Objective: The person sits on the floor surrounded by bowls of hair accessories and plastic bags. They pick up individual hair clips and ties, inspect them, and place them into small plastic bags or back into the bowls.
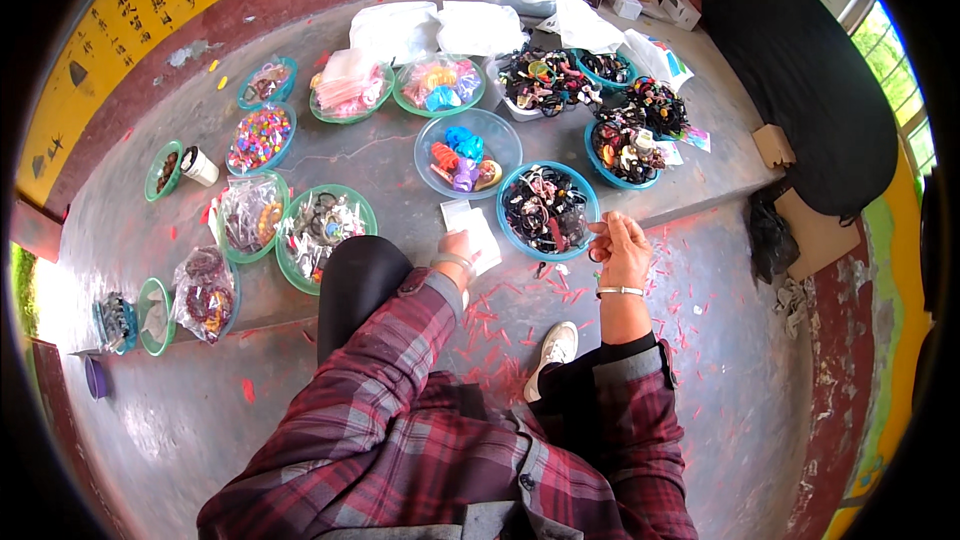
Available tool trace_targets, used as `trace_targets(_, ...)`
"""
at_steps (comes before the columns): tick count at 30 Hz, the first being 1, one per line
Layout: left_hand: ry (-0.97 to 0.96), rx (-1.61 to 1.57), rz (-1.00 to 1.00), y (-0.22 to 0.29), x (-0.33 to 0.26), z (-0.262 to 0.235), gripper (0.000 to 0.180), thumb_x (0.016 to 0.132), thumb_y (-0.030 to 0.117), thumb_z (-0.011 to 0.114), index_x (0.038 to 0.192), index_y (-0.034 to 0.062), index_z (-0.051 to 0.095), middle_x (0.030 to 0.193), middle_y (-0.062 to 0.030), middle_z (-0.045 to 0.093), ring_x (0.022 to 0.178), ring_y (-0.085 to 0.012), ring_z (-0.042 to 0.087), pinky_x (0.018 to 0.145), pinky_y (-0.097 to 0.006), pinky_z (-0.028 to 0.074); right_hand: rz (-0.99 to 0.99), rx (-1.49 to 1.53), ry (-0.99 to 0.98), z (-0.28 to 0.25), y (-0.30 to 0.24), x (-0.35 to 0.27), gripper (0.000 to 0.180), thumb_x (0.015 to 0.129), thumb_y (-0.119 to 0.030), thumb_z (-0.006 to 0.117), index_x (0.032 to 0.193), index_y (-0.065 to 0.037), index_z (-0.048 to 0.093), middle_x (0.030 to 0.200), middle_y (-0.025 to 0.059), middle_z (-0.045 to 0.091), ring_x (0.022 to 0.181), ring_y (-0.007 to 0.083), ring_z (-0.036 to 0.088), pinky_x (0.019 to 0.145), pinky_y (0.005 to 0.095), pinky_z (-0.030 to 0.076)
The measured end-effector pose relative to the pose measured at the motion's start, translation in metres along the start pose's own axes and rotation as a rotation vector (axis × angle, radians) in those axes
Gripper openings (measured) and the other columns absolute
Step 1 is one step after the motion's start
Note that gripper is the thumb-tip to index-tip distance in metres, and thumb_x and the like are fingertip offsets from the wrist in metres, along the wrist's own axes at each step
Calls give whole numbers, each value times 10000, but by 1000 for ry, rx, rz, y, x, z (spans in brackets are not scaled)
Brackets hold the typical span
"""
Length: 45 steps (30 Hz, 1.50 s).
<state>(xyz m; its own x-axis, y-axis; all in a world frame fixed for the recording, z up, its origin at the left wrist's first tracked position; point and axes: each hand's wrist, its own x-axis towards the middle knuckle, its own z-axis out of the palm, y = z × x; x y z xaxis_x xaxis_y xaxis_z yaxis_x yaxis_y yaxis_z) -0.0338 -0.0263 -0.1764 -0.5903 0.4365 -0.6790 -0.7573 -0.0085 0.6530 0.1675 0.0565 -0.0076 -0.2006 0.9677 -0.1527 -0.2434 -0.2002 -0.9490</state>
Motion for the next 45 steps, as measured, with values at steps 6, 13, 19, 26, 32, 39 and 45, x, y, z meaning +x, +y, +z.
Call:
trace_targets(6, 62, 58, -66, 10, 27, -21, 275, 831, 103, 494, 1087, 32, 426, 1002, -109, 450, 859, -260, 510, 660, -369, 495, 34, -15, -9, 4, -3, -2, 134, 812, -186, 586, 808, -52, 578, 667, 75, 621, 449, 97, 519, 380, 190, 374)
trace_targets(13, 26, 43, 126, -3, 69, -34, 219, 841, 119, 458, 1028, 11, 492, 909, -96, 527, 805, -222, 540, 611, -325, 487, 82, -19, -39, 9, 1, -1, 133, 814, -193, 589, 792, -64, 569, 666, 82, 622, 450, 96, 521, 374, 190, 364)
trace_targets(19, -105, 419, 342, -7, 42, -10, 300, 841, 248, 483, 1021, 11, 526, 915, -86, 594, 789, -144, 573, 566, -265, 460, 179, 105, -35, 7, 5, 2, 134, 813, -188, 589, 806, -58, 557, 672, 100, 618, 452, 121, 525, 371, 196, 354)
trace_targets(26, -862, 310, 143, 51, -142, 59, 386, 828, 400, 521, 971, 43, 559, 899, -44, 612, 761, -103, 564, 580, -221, 426, 228, 219, 6, 1, 4, 1, 115, 826, -178, 560, 818, -65, 538, 723, 121, 629, 469, 139, 546, 374, 203, 356)
trace_targets(32, -802, 518, 324, 62, -130, 69, 217, 833, 226, 543, 911, 27, 579, 819, -35, 624, 709, -76, 573, 510, -170, 396, 260, 202, -101, -1, -2, -4, 119, 827, -180, 552, 852, -66, 528, 718, 103, 629, 486, 137, 557, 383, 195, 357)
trace_targets(39, -833, 445, 299, 105, -130, 83, 155, 833, 165, 523, 879, 22, 560, 789, -50, 619, 705, -108, 598, 503, -178, 409, -318, -423, 50, -10, -14, -5, 341, 710, -149, 661, 1009, -53, 527, 917, 100, 594, 732, 165, 574, 527, 244, 426)
trace_targets(45, -783, 278, -5, 79, -127, 85, 135, 816, 192, 555, 857, 64, 552, 798, -50, 621, 697, -122, 602, 536, -197, 431, -824, -1230, -119, 16, -21, -31, 510, 626, -164, 695, 1082, -50, 499, 1064, 122, 526, 984, 302, 491, 807, 359, 411)
